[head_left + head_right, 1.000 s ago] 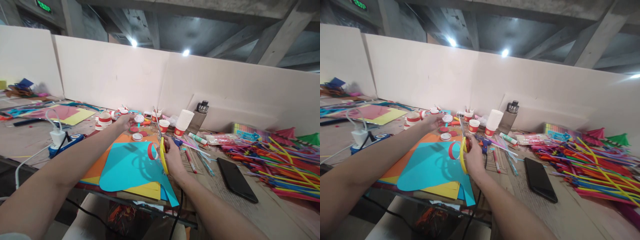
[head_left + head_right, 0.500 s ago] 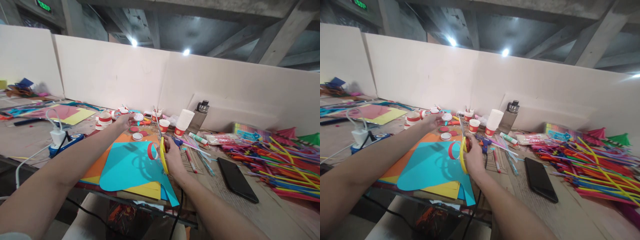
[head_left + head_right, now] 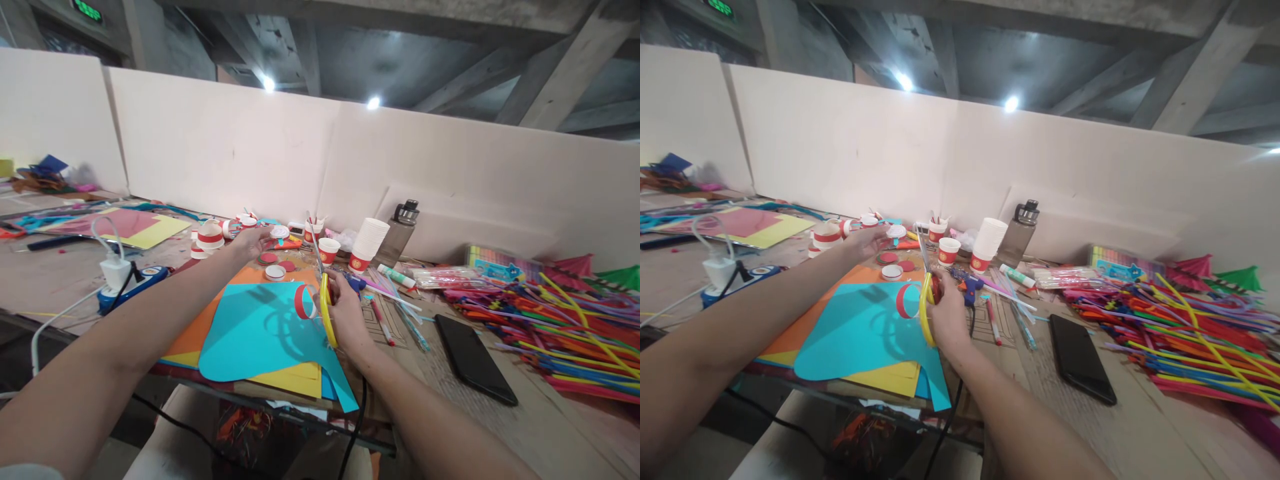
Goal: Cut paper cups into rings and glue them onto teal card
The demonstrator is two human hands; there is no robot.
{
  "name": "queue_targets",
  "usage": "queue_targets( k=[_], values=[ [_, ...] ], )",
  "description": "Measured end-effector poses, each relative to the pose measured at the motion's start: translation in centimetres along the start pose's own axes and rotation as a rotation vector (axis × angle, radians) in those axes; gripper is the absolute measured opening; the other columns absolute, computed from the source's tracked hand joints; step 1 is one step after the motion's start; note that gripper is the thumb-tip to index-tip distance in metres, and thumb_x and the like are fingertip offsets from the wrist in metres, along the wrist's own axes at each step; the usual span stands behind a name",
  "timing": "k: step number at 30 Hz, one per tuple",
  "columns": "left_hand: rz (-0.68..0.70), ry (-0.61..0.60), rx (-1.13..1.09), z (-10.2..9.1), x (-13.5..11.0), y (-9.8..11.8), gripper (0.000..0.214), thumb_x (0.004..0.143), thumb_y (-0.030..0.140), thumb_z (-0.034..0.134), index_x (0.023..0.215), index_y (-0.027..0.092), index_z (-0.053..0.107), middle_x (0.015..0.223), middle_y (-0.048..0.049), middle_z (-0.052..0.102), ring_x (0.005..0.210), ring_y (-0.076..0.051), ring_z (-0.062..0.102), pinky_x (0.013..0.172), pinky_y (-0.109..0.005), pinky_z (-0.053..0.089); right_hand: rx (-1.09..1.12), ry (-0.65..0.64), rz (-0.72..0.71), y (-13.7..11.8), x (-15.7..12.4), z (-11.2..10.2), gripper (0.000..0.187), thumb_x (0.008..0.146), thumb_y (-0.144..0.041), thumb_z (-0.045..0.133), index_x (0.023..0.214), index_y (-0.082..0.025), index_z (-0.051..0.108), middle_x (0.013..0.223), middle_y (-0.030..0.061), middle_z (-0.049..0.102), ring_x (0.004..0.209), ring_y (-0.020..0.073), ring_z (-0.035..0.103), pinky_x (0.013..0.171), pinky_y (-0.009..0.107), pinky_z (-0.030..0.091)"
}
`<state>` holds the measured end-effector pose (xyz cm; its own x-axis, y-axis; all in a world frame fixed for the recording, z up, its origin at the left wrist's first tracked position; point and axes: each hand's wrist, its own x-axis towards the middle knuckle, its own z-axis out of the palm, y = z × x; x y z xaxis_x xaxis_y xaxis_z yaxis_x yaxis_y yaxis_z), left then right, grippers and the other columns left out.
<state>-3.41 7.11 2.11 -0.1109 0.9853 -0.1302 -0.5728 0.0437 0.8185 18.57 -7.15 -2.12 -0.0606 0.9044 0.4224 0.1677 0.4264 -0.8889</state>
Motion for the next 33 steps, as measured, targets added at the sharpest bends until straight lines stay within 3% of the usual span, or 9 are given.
queue_targets(
  k=[14,19,25,33],
  values=[
    [-0.044,0.023,0.001,-0.11,0.06,0.03,0.006,0.088,0.013,0.065,0.082,0.013,0.064,0.07,-0.0052,0.068,0.06,-0.012,0.065,0.059,-0.023,0.058,-0.047,0.01,-0.042,0.0,-0.04,-0.09,0.058,0.067,-0.013,0.058,0.124,-0.023,0.061,0.121,0.0067,0.07,0.119,0.0253,0.061,0.103,0.044,0.049],
    [-0.062,0.021,0.0,-0.16,0.17,-0.09,0.009,0.086,0.005,0.062,0.084,0.013,0.066,0.07,-0.0061,0.07,0.058,-0.012,0.064,0.055,-0.022,0.055,-0.079,0.036,-0.055,0.04,-0.02,-0.11,0.059,0.065,-0.011,0.058,0.124,-0.023,0.061,0.121,0.0068,0.07,0.12,0.0262,0.061,0.102,0.045,0.05],
    [-0.054,-0.036,-0.009,-0.23,0.24,-0.17,0.012,0.086,0.003,0.06,0.087,0.013,0.067,0.069,-0.0058,0.071,0.057,-0.013,0.065,0.053,-0.02,0.053,-0.046,0.007,-0.032,0.12,0.0,-0.05,0.059,0.066,-0.011,0.056,0.124,-0.022,0.059,0.129,0.006,0.066,0.123,0.0239,0.06,0.105,0.043,0.048],
    [0.021,-0.174,-0.058,-0.07,-0.63,0.15,0.012,0.082,0.005,0.066,0.09,0.013,0.065,0.074,-0.002,0.07,0.059,-0.01,0.065,0.051,-0.017,0.049,-0.091,0.027,-0.055,0.3,0.01,-0.07,0.058,0.067,-0.011,0.058,0.124,-0.023,0.061,0.121,0.0059,0.07,0.121,0.0259,0.06,0.103,0.045,0.049]
  ],
)
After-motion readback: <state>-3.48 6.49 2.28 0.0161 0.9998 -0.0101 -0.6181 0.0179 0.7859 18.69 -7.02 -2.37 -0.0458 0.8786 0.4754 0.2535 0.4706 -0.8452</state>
